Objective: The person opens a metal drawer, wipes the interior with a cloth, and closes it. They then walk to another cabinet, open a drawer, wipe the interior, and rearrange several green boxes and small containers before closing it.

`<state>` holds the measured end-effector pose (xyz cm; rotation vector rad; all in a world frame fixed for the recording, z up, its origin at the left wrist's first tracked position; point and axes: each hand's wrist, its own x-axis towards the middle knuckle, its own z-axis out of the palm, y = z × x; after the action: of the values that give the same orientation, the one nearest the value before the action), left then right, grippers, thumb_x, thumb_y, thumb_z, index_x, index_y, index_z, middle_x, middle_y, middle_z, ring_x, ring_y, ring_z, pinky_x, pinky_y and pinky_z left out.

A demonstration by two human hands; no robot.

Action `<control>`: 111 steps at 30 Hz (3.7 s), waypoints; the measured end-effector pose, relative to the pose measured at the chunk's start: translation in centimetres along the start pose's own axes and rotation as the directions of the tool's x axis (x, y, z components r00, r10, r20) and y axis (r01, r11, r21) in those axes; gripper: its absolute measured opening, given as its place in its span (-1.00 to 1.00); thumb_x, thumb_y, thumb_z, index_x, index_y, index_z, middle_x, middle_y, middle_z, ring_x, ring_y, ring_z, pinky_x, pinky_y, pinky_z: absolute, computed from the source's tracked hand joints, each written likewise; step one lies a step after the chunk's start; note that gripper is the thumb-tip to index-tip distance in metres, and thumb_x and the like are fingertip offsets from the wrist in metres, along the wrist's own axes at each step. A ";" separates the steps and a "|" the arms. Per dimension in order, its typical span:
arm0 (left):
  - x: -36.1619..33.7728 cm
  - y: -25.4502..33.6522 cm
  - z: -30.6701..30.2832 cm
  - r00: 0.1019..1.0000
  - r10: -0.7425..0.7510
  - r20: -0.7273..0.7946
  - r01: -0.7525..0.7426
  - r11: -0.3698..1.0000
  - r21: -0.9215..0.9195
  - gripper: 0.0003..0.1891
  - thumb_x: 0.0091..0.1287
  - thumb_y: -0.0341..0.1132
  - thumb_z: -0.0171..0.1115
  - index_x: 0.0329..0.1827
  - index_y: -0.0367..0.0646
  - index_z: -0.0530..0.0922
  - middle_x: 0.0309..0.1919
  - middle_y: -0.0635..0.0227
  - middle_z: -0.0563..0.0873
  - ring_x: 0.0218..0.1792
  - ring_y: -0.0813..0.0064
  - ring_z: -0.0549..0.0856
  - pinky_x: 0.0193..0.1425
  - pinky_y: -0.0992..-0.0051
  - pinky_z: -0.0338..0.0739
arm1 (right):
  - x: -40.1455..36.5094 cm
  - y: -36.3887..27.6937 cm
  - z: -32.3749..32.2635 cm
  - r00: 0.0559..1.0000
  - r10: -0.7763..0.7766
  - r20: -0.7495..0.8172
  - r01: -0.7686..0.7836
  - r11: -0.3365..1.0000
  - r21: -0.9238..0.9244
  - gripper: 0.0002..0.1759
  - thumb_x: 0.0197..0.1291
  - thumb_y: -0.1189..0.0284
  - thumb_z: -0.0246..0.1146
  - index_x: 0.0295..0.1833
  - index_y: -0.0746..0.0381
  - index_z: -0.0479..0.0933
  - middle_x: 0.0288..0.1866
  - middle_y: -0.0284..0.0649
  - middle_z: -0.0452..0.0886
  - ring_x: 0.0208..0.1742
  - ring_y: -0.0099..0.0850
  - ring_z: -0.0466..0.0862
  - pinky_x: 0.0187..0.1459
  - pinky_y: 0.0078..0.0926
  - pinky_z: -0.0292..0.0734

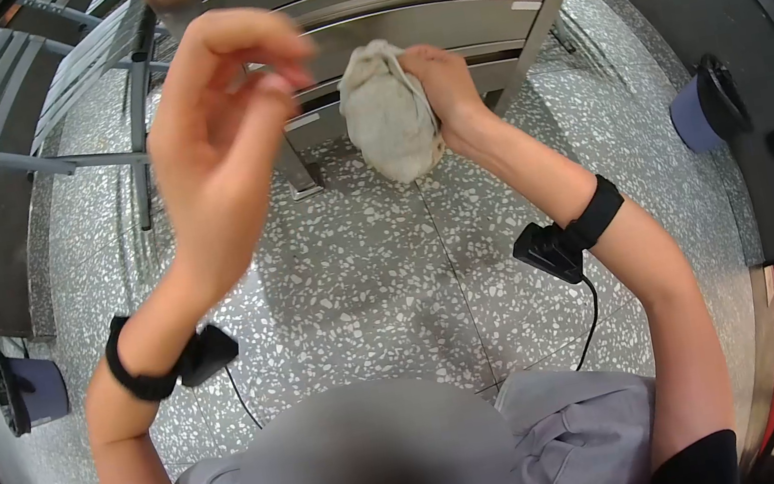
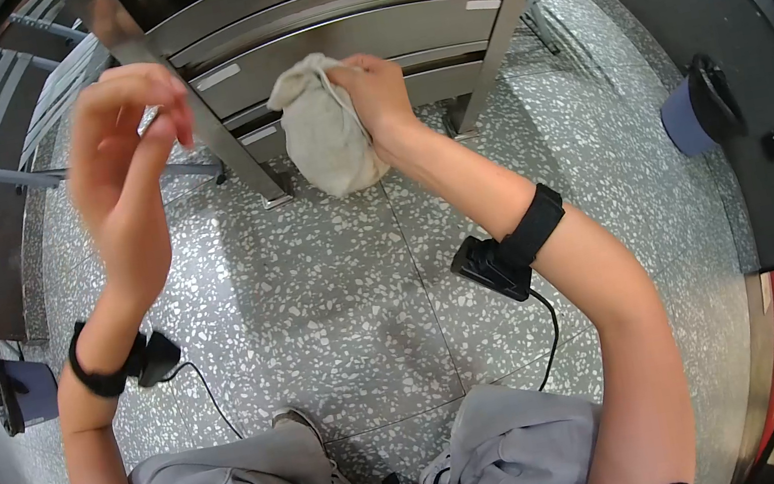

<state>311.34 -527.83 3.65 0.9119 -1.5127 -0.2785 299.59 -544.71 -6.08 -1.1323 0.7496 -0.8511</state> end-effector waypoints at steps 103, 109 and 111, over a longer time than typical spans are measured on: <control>1.3 -12.5 -1.8 0.169 -0.979 -0.115 0.481 0.184 -0.857 -0.92 0.18 -0.48 0.06 -0.40 -0.24 0.33 -0.57 0.41 0.32 -0.59 0.58 0.29 -0.56 0.61 0.20 | 1.3 2.8 4.0 0.957 -0.257 0.138 0.292 0.826 -0.483 -0.72 -0.05 0.29 0.30 -0.36 0.33 0.58 -0.50 -0.08 0.63 -0.46 -0.35 0.62 -0.34 -0.44 0.46; 0.9 -13.3 -2.9 0.302 -0.948 -0.099 0.462 0.236 -0.855 -0.91 0.19 -0.52 0.05 -0.42 -0.26 0.32 -0.58 0.43 0.32 -0.63 0.63 0.26 -0.59 0.65 0.16 | 1.3 3.0 3.9 0.961 -0.237 0.143 0.277 0.837 -0.471 -0.72 -0.05 0.29 0.29 -0.37 0.33 0.58 -0.50 -0.08 0.62 -0.46 -0.34 0.61 -0.34 -0.43 0.45; 1.1 -13.4 -2.8 0.282 -0.952 -0.117 0.496 0.249 -0.832 -0.90 0.18 -0.53 0.05 -0.45 -0.25 0.31 -0.59 0.43 0.32 -0.65 0.65 0.24 -0.63 0.66 0.12 | 1.4 3.2 3.9 0.954 -0.258 0.151 0.299 0.829 -0.472 -0.72 -0.05 0.29 0.29 -0.37 0.33 0.57 -0.50 -0.08 0.62 -0.46 -0.34 0.61 -0.33 -0.43 0.45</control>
<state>319.07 -536.41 -3.83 0.9595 -0.0626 -1.1035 304.20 -543.54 -8.21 -1.7587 0.7648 -0.8739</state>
